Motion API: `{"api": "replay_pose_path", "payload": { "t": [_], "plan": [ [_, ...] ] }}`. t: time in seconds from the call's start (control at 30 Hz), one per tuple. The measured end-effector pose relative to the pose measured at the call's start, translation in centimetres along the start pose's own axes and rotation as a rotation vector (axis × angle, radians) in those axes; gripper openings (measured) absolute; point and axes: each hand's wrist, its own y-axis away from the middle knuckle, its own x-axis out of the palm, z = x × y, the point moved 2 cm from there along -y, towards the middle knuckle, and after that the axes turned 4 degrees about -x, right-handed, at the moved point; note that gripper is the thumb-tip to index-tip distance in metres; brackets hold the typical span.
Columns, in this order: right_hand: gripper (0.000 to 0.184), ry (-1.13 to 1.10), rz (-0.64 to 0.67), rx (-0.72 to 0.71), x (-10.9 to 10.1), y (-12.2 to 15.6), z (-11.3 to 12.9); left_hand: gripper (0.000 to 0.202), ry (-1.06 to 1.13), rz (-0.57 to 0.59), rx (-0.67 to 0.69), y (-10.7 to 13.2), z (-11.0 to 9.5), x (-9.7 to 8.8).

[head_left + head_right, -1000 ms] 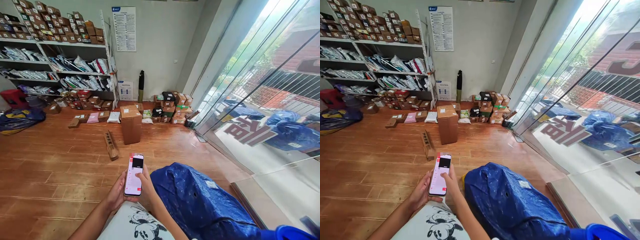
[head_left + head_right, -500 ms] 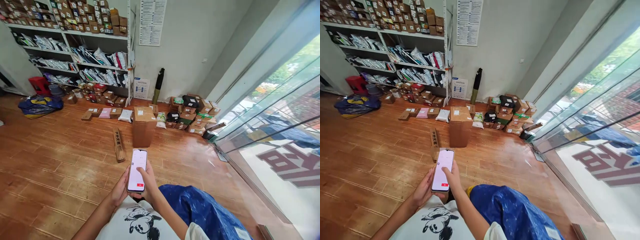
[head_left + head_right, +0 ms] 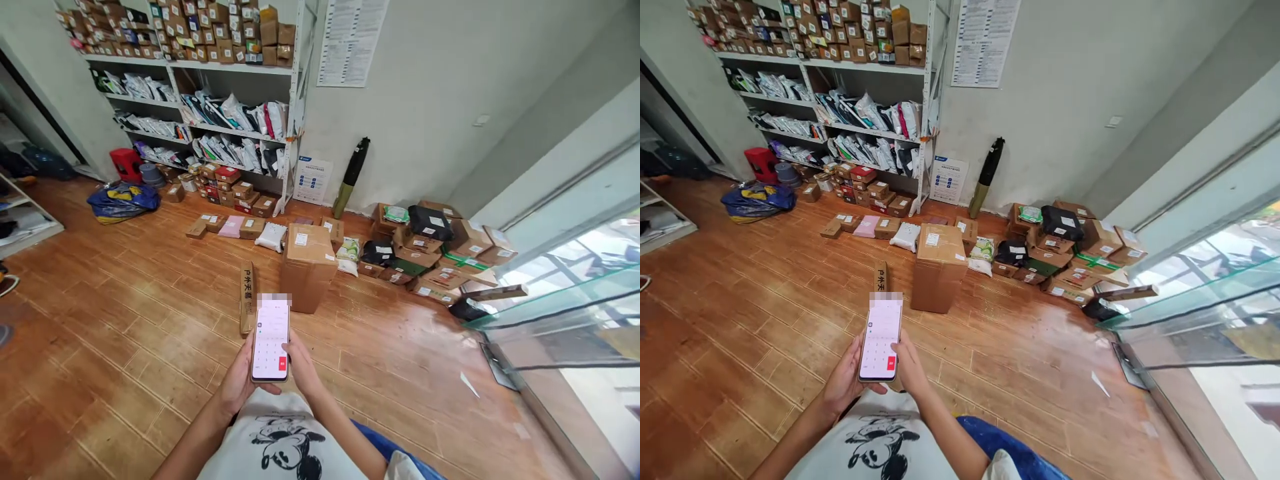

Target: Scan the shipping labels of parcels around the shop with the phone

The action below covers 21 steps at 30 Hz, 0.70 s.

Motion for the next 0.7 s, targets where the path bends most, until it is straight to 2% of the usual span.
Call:
{"api": "replay_pose_path", "payload": {
  "t": [0.17, 0.37, 0.47, 0.6, 0.7],
  "plan": [
    [0.036, -0.013, 0.034, 0.044, 0.4, -2.7, -0.1, 0.058, 0.038, -0.078, 0.012, -1.7, -1.5, -0.5],
    [0.039, -0.059, 0.059, 0.072, 2.3, -6.2, -0.6, 0.068, 0.011, -0.136, 0.037, -3.6, -4.6, -2.8],
    [0.047, -0.027, 0.113, 0.041, 3.5, -8.0, -1.3, 0.068, -0.049, -0.146, 0.035, -4.5, -6.6, -4.4],
    [0.075, 0.038, 0.23, 0.027, 5.7, -10.2, -2.6, 0.073, -0.089, -0.106, 0.048, -5.6, -9.6, -7.0],
    [0.073, 0.074, 0.211, -0.001, 7.5, -12.1, -3.4, 0.083, -0.072, -0.038, 0.047, -6.4, -12.0, -9.0]
  ]
}}
